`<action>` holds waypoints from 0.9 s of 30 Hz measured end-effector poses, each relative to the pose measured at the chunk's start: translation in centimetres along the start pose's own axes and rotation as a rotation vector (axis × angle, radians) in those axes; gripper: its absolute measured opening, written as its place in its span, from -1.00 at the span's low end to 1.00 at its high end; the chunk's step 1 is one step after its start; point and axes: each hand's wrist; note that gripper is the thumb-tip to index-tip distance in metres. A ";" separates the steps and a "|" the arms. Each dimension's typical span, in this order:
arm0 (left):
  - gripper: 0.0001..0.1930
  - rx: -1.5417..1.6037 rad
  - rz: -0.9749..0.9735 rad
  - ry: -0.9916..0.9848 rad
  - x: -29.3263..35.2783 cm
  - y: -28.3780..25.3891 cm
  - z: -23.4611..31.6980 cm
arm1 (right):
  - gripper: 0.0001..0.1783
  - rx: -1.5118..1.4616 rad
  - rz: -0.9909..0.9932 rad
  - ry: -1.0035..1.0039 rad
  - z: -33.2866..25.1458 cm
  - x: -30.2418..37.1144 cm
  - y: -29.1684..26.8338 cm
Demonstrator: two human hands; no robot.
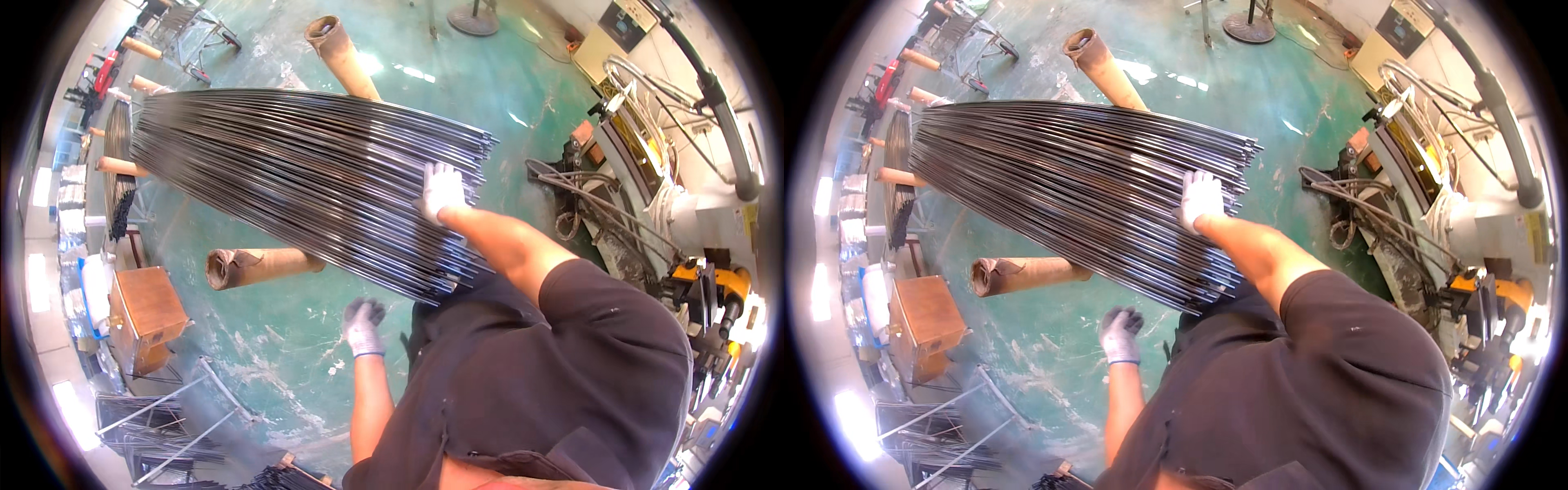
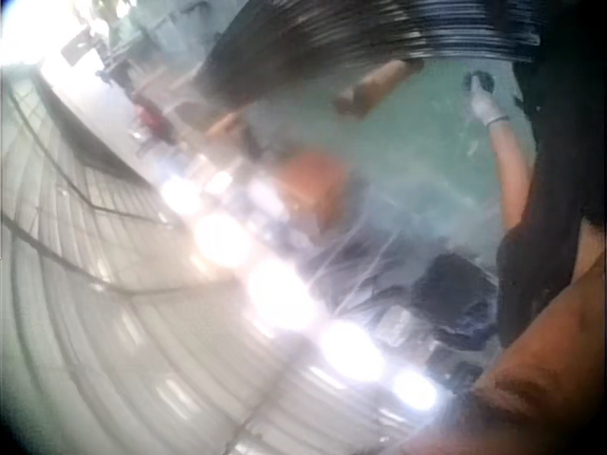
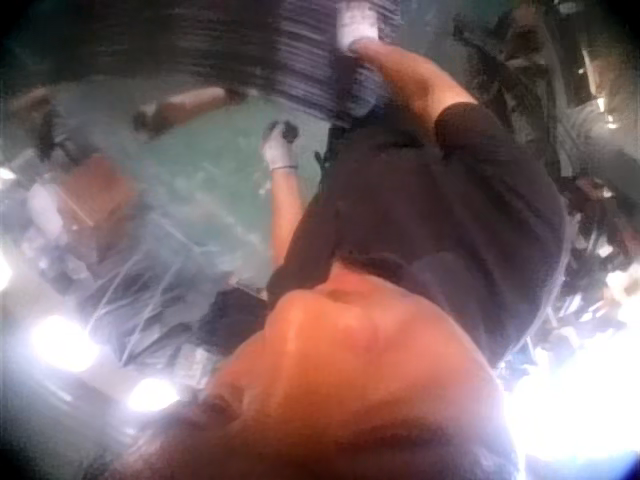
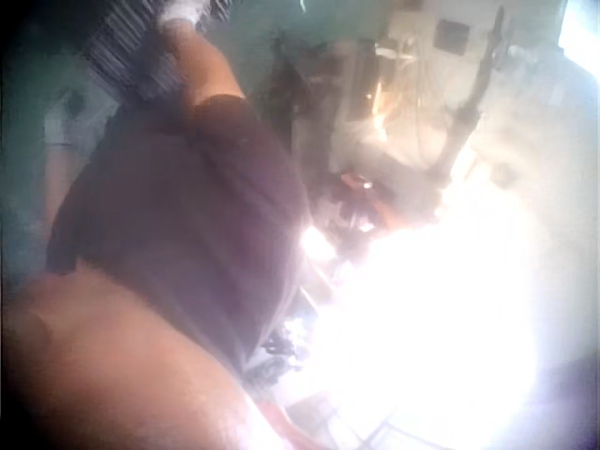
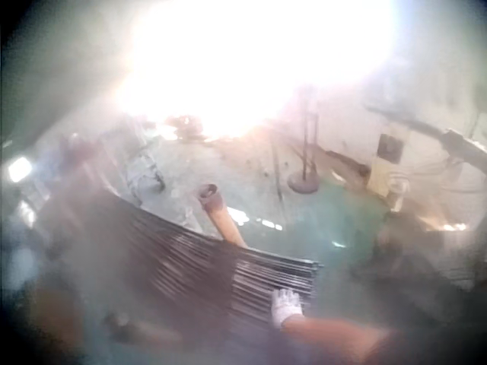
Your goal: The person picks up bundles of long, thin metal rods from a floor pile and feeds them into a yellow and gray bending machine. They guide the rods through the machine's rollers to bend them and then remove the finished pieces, repeating the process continuously.
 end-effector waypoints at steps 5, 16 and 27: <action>-0.74 0.072 0.004 -0.018 -1.0 2.6 1.5 | -0.71 0.020 0.003 -0.173 1.6 0.5 2.4; -0.79 0.040 -0.229 -0.066 0.1 7.9 1.1 | -0.74 -0.074 -0.497 -0.173 1.4 -2.5 0.0; -0.78 0.056 -0.116 -0.076 -1.8 4.3 1.0 | -0.56 -0.128 -0.561 -0.179 2.3 -3.6 -4.6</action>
Point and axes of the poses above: each hand's wrist, its own x-axis away from the middle knuckle, its own y-axis out of the palm, z = x × y, and after that the axes turned 2 degrees about y, right-handed
